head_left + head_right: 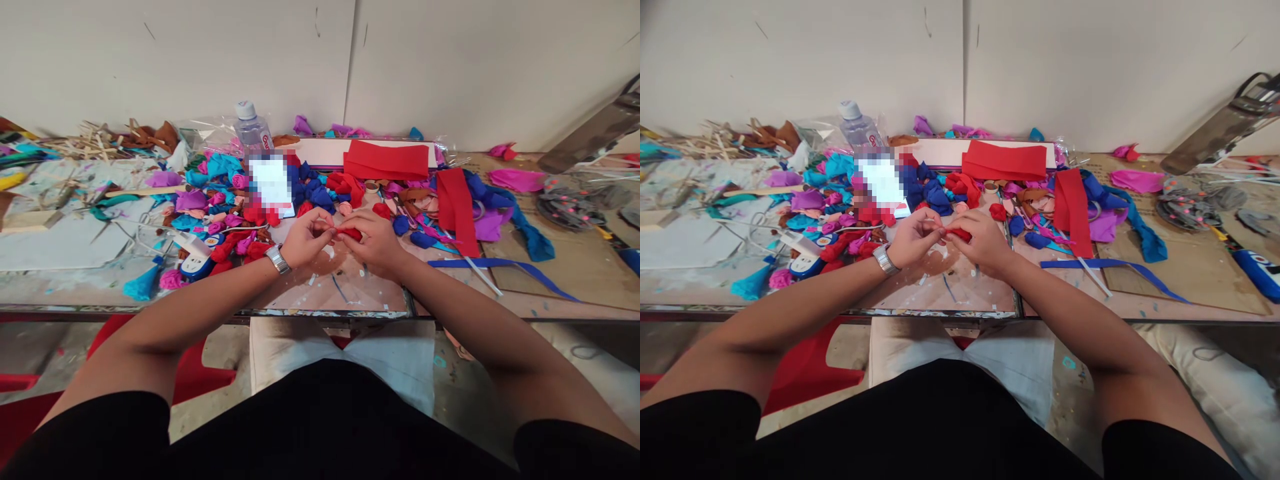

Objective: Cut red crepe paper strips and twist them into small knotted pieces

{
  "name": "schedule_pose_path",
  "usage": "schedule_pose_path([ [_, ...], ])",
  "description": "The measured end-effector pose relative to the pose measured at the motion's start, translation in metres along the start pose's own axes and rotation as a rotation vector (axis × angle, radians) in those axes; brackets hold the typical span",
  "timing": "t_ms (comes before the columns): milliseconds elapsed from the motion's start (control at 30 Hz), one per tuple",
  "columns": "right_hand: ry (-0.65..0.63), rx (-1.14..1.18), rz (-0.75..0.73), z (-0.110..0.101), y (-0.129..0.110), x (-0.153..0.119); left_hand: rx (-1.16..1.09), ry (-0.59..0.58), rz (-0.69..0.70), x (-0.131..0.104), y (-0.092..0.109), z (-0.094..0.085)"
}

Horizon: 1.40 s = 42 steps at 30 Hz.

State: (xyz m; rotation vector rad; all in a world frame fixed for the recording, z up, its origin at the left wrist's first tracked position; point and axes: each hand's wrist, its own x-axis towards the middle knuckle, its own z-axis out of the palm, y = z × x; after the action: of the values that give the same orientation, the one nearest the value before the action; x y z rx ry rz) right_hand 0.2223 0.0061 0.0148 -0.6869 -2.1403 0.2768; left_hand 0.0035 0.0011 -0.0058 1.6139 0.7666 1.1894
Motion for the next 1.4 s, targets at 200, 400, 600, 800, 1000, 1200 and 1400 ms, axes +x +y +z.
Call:
schedule_pose_path([
  [200, -0.004, 0.004, 0.036, 0.0008, -0.0015, 0.0007, 0.001, 0.000, 0.021, -0.0003, -0.0030, -0.0007],
  [400, 0.020, 0.013, -0.022, 0.0003, 0.0017, 0.0014, -0.088, -0.020, -0.046, 0.0021, -0.0064, -0.0025],
  [600, 0.015, 0.029, -0.056, -0.0001, 0.0067, 0.0009, -0.128, -0.029, -0.085, 0.0034, -0.0029, -0.0044],
  [800, -0.031, 0.036, 0.010, -0.0037, 0.0033, 0.0001, -0.095, -0.012, -0.056, 0.0035, 0.0013, -0.0034],
  [1000, -0.063, 0.028, 0.052, -0.0056, -0.0008, 0.0003, -0.060, 0.019, -0.057, 0.0039, 0.0012, -0.0046],
  [1200, -0.072, 0.034, 0.077, -0.0048, 0.0012, 0.0005, -0.090, -0.009, -0.105, 0.0037, 0.0000, -0.0060],
  [1400, -0.007, 0.164, 0.174, -0.0006, -0.0026, 0.0008, -0.096, 0.005, -0.098, 0.0038, 0.0007, -0.0056],
])
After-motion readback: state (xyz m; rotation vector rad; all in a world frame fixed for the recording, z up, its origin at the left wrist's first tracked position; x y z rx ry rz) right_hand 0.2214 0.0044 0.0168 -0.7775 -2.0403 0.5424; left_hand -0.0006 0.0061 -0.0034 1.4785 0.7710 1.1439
